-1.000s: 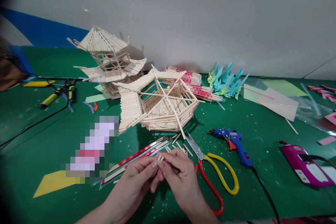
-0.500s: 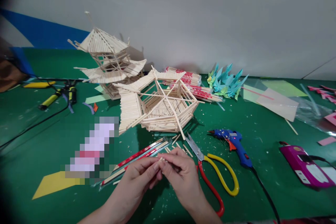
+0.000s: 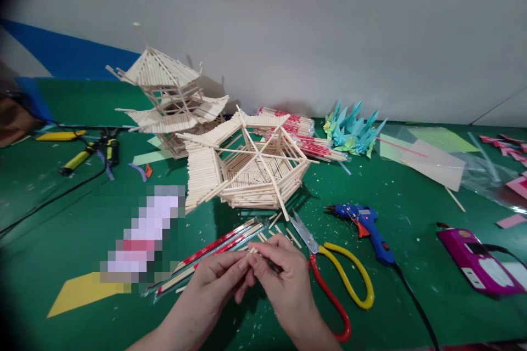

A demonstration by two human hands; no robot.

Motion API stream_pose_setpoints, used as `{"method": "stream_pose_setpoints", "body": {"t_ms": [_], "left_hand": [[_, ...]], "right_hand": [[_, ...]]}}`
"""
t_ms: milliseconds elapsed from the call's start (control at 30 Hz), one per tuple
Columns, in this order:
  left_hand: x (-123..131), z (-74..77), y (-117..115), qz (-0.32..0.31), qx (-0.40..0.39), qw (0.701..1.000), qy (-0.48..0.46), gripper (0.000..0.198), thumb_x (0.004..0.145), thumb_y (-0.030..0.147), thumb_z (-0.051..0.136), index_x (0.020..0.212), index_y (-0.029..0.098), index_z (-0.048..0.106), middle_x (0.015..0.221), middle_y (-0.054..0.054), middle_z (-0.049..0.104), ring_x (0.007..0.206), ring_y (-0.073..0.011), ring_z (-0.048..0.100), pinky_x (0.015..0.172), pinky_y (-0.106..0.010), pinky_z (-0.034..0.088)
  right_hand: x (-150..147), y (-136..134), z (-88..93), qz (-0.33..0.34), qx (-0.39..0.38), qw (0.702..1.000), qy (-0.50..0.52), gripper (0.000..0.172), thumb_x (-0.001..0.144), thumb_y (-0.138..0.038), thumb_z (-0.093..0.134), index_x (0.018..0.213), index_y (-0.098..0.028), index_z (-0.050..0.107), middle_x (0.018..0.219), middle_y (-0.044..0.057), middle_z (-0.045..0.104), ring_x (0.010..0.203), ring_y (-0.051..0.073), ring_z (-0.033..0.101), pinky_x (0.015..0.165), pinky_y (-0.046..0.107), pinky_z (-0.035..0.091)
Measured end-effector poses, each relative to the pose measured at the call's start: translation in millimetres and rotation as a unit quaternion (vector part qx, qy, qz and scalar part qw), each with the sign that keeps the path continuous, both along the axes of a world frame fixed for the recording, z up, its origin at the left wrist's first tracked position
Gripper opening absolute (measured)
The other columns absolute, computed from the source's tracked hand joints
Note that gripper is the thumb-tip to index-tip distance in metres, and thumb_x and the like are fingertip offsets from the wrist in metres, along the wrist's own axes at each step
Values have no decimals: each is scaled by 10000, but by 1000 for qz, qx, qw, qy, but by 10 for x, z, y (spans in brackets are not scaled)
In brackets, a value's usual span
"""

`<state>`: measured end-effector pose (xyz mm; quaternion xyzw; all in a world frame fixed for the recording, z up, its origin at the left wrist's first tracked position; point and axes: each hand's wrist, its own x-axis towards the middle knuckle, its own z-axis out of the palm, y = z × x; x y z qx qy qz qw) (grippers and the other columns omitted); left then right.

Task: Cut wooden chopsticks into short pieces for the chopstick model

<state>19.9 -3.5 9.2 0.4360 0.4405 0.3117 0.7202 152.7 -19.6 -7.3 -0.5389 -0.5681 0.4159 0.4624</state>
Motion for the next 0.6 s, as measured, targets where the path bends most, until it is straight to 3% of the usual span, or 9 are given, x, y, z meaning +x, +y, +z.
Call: {"method": "stream_pose_setpoints", "body": {"t_ms": [433,533,600], "left_hand": [[-52,22,42,-32,10,998,56,269,792,316,520,649,108,613,558,20,471,529,-83,363,480,-197,256],[-60,61,94,-42,8,997,67,259,774,309,547,663,93,637,530,15,490,492,-76,361,457,-197,248],[-59,64,113,-38,-16,999,23,255,761,323,564,709,88,647,549,-1,532,477,-73,373,457,-197,272]], "right_hand": [[22,7,74,-11,-35,999,-24,163,777,-283,563,747,-187,691,644,5,521,557,115,462,469,223,331],[6,32,75,-56,-83,991,91,132,711,-247,640,617,-164,680,587,-12,516,523,93,410,458,210,291],[-19,59,43,-93,-127,967,199,155,685,-256,667,571,-150,658,548,-23,507,509,83,386,455,199,286]]}}
